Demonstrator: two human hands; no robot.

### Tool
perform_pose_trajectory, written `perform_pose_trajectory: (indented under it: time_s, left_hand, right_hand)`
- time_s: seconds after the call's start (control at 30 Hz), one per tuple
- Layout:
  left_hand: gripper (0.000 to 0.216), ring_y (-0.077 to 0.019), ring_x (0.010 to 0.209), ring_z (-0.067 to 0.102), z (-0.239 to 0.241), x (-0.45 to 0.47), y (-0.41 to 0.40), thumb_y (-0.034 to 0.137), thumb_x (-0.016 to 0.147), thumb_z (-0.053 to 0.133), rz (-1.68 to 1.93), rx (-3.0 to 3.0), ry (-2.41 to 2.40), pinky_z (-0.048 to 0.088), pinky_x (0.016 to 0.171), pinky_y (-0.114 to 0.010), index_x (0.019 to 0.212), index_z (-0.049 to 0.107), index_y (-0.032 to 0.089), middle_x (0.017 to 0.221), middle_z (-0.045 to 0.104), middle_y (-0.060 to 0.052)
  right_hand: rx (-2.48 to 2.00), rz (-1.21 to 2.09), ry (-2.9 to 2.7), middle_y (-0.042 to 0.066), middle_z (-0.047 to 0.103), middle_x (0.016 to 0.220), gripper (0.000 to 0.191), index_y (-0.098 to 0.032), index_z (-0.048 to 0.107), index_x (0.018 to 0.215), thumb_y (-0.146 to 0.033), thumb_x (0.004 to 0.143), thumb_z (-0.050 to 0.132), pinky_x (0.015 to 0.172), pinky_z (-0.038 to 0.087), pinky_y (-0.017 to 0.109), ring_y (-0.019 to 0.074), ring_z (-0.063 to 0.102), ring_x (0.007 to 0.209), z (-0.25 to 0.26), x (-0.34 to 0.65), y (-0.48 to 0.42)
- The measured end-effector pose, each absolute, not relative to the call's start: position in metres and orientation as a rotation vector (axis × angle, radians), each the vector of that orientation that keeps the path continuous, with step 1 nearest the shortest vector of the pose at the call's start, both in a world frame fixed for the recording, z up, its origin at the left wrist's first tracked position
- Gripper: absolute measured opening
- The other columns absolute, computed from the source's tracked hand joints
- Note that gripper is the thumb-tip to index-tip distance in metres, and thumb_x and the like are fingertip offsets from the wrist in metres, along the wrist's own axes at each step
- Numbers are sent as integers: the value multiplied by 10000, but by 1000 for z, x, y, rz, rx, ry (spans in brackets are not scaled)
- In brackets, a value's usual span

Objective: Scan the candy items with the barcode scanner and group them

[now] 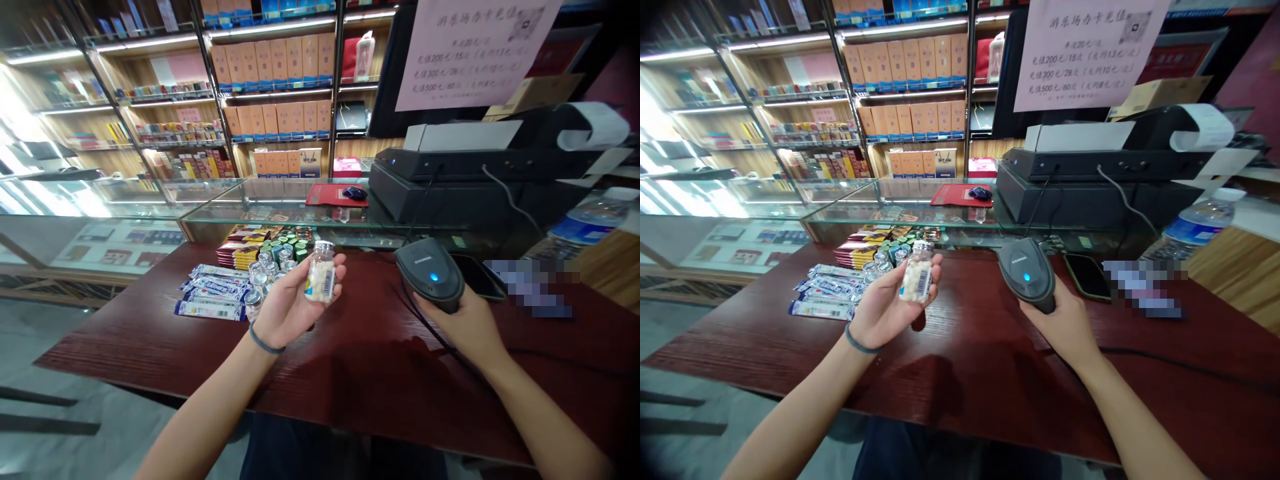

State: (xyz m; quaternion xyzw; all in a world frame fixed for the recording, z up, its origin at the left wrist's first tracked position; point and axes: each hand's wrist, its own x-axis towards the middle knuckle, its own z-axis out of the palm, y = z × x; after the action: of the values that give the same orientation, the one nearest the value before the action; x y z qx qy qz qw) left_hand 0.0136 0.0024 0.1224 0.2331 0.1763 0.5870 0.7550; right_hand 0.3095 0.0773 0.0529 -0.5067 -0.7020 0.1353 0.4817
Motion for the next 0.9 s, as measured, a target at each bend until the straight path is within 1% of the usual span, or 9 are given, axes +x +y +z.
perform_pose_trajectory:
  time_s: [0.13, 0.2, 0.3, 0.47, 0.57, 0.63, 0.7, 0.8, 0.9]
  left_hand:
    - [433, -149, 827, 687, 121, 15, 2, 481, 1029, 500, 1301, 470, 373, 527, 595, -218, 1280, 636, 154, 1161, 717, -125]
    - [430, -151, 850, 693, 119, 16, 2, 492, 1010, 541, 1349, 483, 400, 540, 614, -214, 1244, 649, 147, 1121, 727, -116]
    - [364, -162, 942, 712, 115, 18, 4, 471, 1007, 555, 1459, 509, 467, 586, 746, -243, 1190, 671, 178, 1141, 737, -86]
    - [397, -115, 777, 710, 111, 15, 10, 524, 917, 691, 1671, 658, 598, 589, 725, -224, 1139, 687, 195, 948, 746, -14]
    - [434, -168, 898, 740, 112, 14, 12, 510, 865, 759, 1693, 821, 612, 607, 780, -268, 1156, 682, 197, 1057, 756, -40]
    - [407, -205, 1045, 727, 112, 15, 12, 477, 873, 761, 1706, 891, 608, 602, 858, -293, 1162, 677, 203, 1186, 743, -69]
    - [356, -208, 1123, 699, 111, 18, 13, 446, 899, 738, 1749, 936, 626, 587, 909, -299, 1151, 669, 204, 1295, 709, -89]
    - [337, -190, 1114, 689, 106, 25, 13, 421, 921, 715, 1806, 992, 690, 582, 912, -303, 1181, 632, 222, 1364, 674, -93]
    - [393, -184, 1126, 681, 99, 32, 14, 398, 910, 730, 1849, 1004, 760, 583, 885, -286, 1247, 588, 255, 1367, 666, -84]
  right_hand:
    - [-1255, 336, -1713, 102, 791, 1107, 585, -195, 685, 1316, -430, 783, 739, 940, 551, 462, 332, 737, 1014, 55, 306, 74]
    - [-1264, 342, -1712, 103, 789, 1100, 586, -199, 684, 1312, -440, 780, 736, 943, 545, 474, 340, 732, 1019, 56, 306, 73]
    - [-1247, 355, -1712, 97, 782, 1107, 568, -226, 681, 1294, -454, 777, 734, 940, 540, 487, 342, 727, 1008, 58, 306, 72]
    - [-1204, 312, -1706, 80, 788, 1048, 518, -228, 688, 1238, -434, 766, 744, 873, 565, 446, 318, 735, 947, 59, 309, 66]
    - [-1171, 313, -1718, 65, 788, 975, 416, -224, 705, 1143, -399, 767, 733, 822, 572, 411, 295, 736, 888, 61, 309, 61]
    - [-1134, 325, -1749, 64, 783, 948, 378, -218, 699, 1114, -372, 769, 718, 802, 571, 398, 283, 732, 853, 64, 307, 56]
    - [-1094, 346, -1776, 69, 781, 942, 369, -208, 687, 1120, -342, 776, 701, 796, 571, 389, 276, 734, 839, 69, 304, 50]
    - [-1030, 405, -1819, 68, 783, 958, 301, -212, 670, 1076, -273, 781, 671, 787, 574, 361, 264, 744, 842, 77, 296, 39]
    - [-928, 454, -1987, 44, 778, 921, 338, -223, 646, 1109, -202, 772, 658, 687, 560, 298, 237, 746, 786, 84, 289, 29]
